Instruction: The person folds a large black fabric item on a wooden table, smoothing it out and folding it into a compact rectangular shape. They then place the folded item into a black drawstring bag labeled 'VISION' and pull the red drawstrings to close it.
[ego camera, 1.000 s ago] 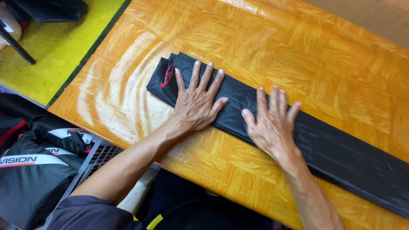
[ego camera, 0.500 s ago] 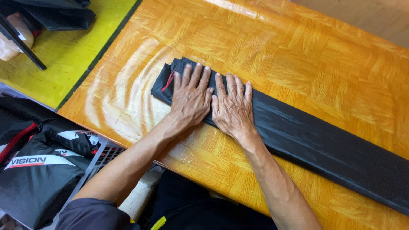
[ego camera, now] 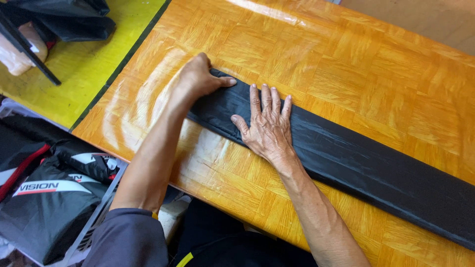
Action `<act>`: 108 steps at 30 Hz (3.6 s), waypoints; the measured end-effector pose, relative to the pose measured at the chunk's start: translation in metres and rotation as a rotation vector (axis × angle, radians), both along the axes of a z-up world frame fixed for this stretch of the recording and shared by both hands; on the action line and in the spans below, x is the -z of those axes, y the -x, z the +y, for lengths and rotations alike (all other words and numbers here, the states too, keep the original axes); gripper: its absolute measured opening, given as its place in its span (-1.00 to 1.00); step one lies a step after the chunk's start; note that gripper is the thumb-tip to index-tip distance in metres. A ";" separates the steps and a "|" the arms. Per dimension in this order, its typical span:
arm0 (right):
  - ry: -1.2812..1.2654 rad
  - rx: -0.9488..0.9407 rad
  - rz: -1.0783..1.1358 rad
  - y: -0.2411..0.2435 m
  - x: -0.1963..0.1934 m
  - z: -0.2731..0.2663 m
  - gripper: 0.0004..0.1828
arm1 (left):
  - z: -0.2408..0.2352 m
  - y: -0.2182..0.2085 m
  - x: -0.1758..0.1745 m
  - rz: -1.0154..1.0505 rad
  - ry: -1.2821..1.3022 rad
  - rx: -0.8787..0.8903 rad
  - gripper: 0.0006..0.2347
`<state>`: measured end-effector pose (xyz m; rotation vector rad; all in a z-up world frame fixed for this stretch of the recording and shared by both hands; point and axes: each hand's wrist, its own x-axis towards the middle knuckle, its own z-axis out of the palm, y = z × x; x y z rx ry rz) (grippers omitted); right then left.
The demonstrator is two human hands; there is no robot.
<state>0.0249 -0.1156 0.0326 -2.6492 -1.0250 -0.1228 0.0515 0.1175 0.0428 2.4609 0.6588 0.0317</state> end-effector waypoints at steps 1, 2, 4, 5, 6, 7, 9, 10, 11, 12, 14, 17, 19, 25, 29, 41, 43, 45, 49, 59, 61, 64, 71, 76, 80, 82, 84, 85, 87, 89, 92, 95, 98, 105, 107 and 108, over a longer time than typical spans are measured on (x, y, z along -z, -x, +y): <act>-0.004 0.008 -0.004 0.000 0.002 0.000 -0.09 | 0.002 0.001 -0.002 -0.004 -0.004 0.008 -0.26; 0.008 0.006 -0.005 -0.001 0.003 -0.001 -0.09 | 0.005 0.001 -0.003 -0.007 0.051 0.023 -0.37; 0.014 0.007 -0.007 -0.003 0.004 0.000 -0.08 | 0.005 0.001 -0.008 -0.011 0.101 0.042 -0.48; 0.015 0.002 -0.003 -0.003 0.005 0.000 -0.08 | 0.001 0.003 -0.009 -0.040 0.116 0.045 -0.54; 0.017 -0.002 0.001 -0.003 0.007 0.000 -0.09 | -0.002 0.006 -0.010 -0.069 0.132 0.048 -0.59; 0.016 0.000 0.005 -0.003 0.007 0.000 -0.09 | 0.001 0.000 0.001 -0.064 0.132 0.050 -0.59; 0.022 -0.004 0.007 -0.004 0.008 0.000 -0.08 | 0.007 -0.011 0.025 -0.309 -0.052 0.271 -0.64; 0.024 -0.002 0.013 -0.004 0.008 0.000 -0.08 | -0.001 -0.004 0.020 -0.304 -0.049 0.273 -0.64; 0.019 -0.006 0.005 -0.004 0.008 0.000 -0.08 | -0.010 0.003 0.014 -0.294 -0.093 0.295 -0.65; 0.013 -0.010 -0.002 -0.004 0.008 0.000 -0.08 | -0.018 0.009 0.008 -0.284 -0.138 0.316 -0.65; 0.008 0.019 -0.147 -0.004 0.022 0.002 -0.06 | -0.039 0.005 -0.003 -0.297 -0.340 0.272 -0.61; -0.015 0.035 -0.319 -0.009 0.034 0.002 -0.05 | -0.066 -0.015 -0.004 -0.518 -0.503 0.307 -0.61; -0.035 0.027 -0.338 -0.009 0.036 0.002 -0.04 | -0.078 -0.027 0.008 -0.722 -0.463 0.395 -0.62; 0.013 0.024 -0.269 -0.008 0.033 0.002 -0.01 | -0.072 -0.049 0.029 -0.357 0.062 0.439 -0.50; 0.030 0.037 -0.310 -0.008 0.027 0.003 -0.03 | -0.060 -0.058 0.035 -0.407 0.123 0.414 -0.51; 0.013 0.042 -0.293 -0.006 0.027 0.002 -0.03 | -0.010 0.002 -0.018 0.013 -0.024 -0.014 -0.54; 0.012 0.042 -0.314 -0.005 0.021 0.001 -0.04 | -0.004 0.006 -0.016 0.045 0.047 -0.035 -0.53; 0.005 0.004 -0.022 -0.005 0.009 0.000 -0.01 | 0.011 0.005 -0.004 -0.057 0.114 0.115 -0.48; 0.019 0.002 0.005 -0.004 0.007 0.001 -0.03 | 0.012 0.005 -0.003 -0.112 0.194 0.146 -0.56; 0.036 0.022 -0.304 -0.007 0.024 0.001 -0.04 | 0.012 -0.005 0.009 -0.191 0.755 -0.079 -0.81; 0.045 0.020 -0.293 -0.007 0.024 0.001 -0.03 | 0.013 -0.006 0.011 -0.233 0.901 -0.084 -0.91; 0.048 0.011 -0.242 -0.008 0.022 0.001 -0.04 | 0.009 0.006 -0.004 -0.206 0.884 -0.071 -0.93; 0.036 0.017 -0.268 -0.004 0.015 0.001 0.12 | 0.018 0.043 -0.037 -0.086 0.111 0.351 -0.59; 0.031 0.007 -0.177 -0.001 0.002 0.001 0.30 | 0.031 0.076 -0.041 0.025 0.225 0.423 -0.67; 0.037 0.010 0.100 0.002 -0.014 0.003 0.31 | 0.041 0.092 -0.006 -0.162 0.304 0.372 -0.68; 0.041 0.006 0.109 0.003 -0.013 0.002 0.33 | 0.044 0.095 0.016 -0.174 0.305 0.318 -0.70; 0.034 0.010 0.108 0.001 -0.011 0.003 0.33 | 0.043 0.098 0.025 -0.254 0.392 0.251 -0.73; 0.033 0.012 0.107 0.001 -0.011 0.003 0.33 | 0.042 0.098 0.027 -0.255 0.392 0.254 -0.73; 0.023 0.006 0.108 0.002 -0.011 0.003 0.35 | 0.040 0.098 0.030 -0.254 0.354 0.232 -0.73; 0.031 0.008 0.101 0.002 -0.012 0.003 0.34 | 0.024 0.100 0.009 -0.205 0.280 0.204 -0.71; 0.034 0.009 0.091 0.001 -0.012 0.003 0.34 | 0.011 0.100 -0.004 -0.155 0.197 0.153 -0.68; 0.026 0.008 0.094 0.001 -0.010 0.003 0.33 | 0.005 0.103 -0.011 -0.154 0.239 0.101 -0.68; 0.021 0.010 0.100 0.003 -0.010 0.003 0.33 | 0.005 0.102 -0.004 -0.162 0.302 0.074 -0.69; 0.015 0.013 0.097 0.002 -0.012 0.003 0.34 | 0.006 0.103 -0.009 -0.140 0.182 0.127 -0.66; 0.011 0.012 0.103 0.002 -0.012 0.002 0.34 | -0.005 0.107 -0.016 -0.151 0.182 0.043 -0.57; 0.009 0.009 0.109 0.002 -0.012 0.002 0.35 | -0.010 0.108 -0.019 -0.164 0.181 -0.044 -0.46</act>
